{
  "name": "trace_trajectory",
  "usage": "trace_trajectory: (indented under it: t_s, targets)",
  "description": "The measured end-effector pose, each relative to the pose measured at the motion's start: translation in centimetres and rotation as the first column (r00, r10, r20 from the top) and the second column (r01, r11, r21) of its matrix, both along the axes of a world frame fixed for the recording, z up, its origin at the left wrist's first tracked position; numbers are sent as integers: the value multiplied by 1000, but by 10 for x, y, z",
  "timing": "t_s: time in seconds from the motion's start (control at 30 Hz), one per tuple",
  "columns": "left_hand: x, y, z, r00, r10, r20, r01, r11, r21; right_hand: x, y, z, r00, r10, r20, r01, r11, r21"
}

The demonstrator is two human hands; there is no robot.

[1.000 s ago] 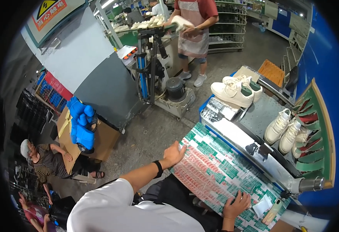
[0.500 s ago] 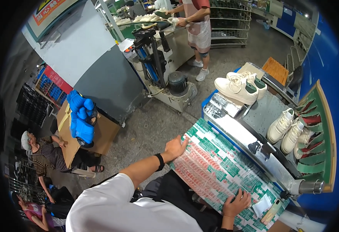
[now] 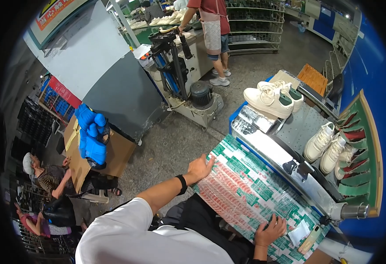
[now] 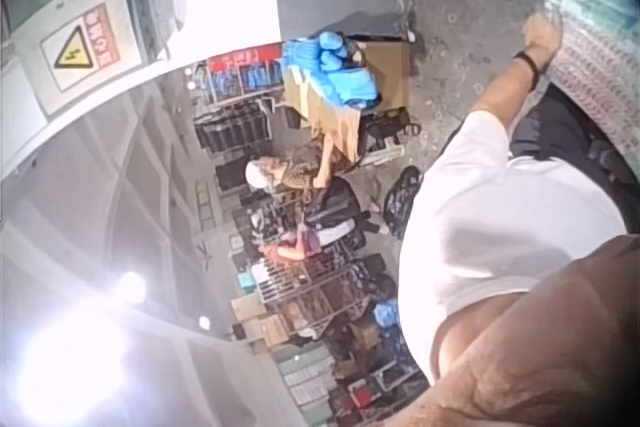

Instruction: The person is lacing white sneakers at a production station.

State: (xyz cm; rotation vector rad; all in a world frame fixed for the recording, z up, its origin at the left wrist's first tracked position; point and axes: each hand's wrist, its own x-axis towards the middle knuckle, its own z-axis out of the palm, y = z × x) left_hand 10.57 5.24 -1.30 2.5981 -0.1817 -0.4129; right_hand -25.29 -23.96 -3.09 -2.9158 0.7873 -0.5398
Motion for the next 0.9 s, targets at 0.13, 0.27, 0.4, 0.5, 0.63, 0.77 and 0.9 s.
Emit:
trace_trajectory:
  t_s: [0.13, 0.27, 0.4, 0.5, 0.63, 0.77, 0.9]
  targets:
    - [1, 1, 1, 1000, 0, -17, 0, 1000, -1, 0, -2, -1, 1000, 17, 20, -17, 1000, -14]
    - [3, -2, 8, 999, 6, -51, -5, 1000, 13, 1, -2, -1, 999, 22, 25, -22, 1000, -18]
    - [3, -2, 8, 997, 10, -71, -8, 999, 33, 1, -3, -2, 1000, 20, 21, -20, 1000, -7]
    - [0, 1, 2, 999, 16, -43, -15, 1000, 26, -2, -4, -5, 999, 30, 30, -30, 1000, -2]
    - [0, -2, 8, 998, 14, -60, -11, 999, 44, -1, -3, -4, 1000, 18, 18, -18, 1000, -7]
    - [-2, -2, 12, 996, 26, -80, -22, 999, 47, -2, 1, -1, 1000, 1, 13, -1, 1000, 20]
    - [0, -3, 14, 997, 13, -76, -10, 999, 38, -1, 1, 0, 999, 1, 47, -2, 1000, 23]
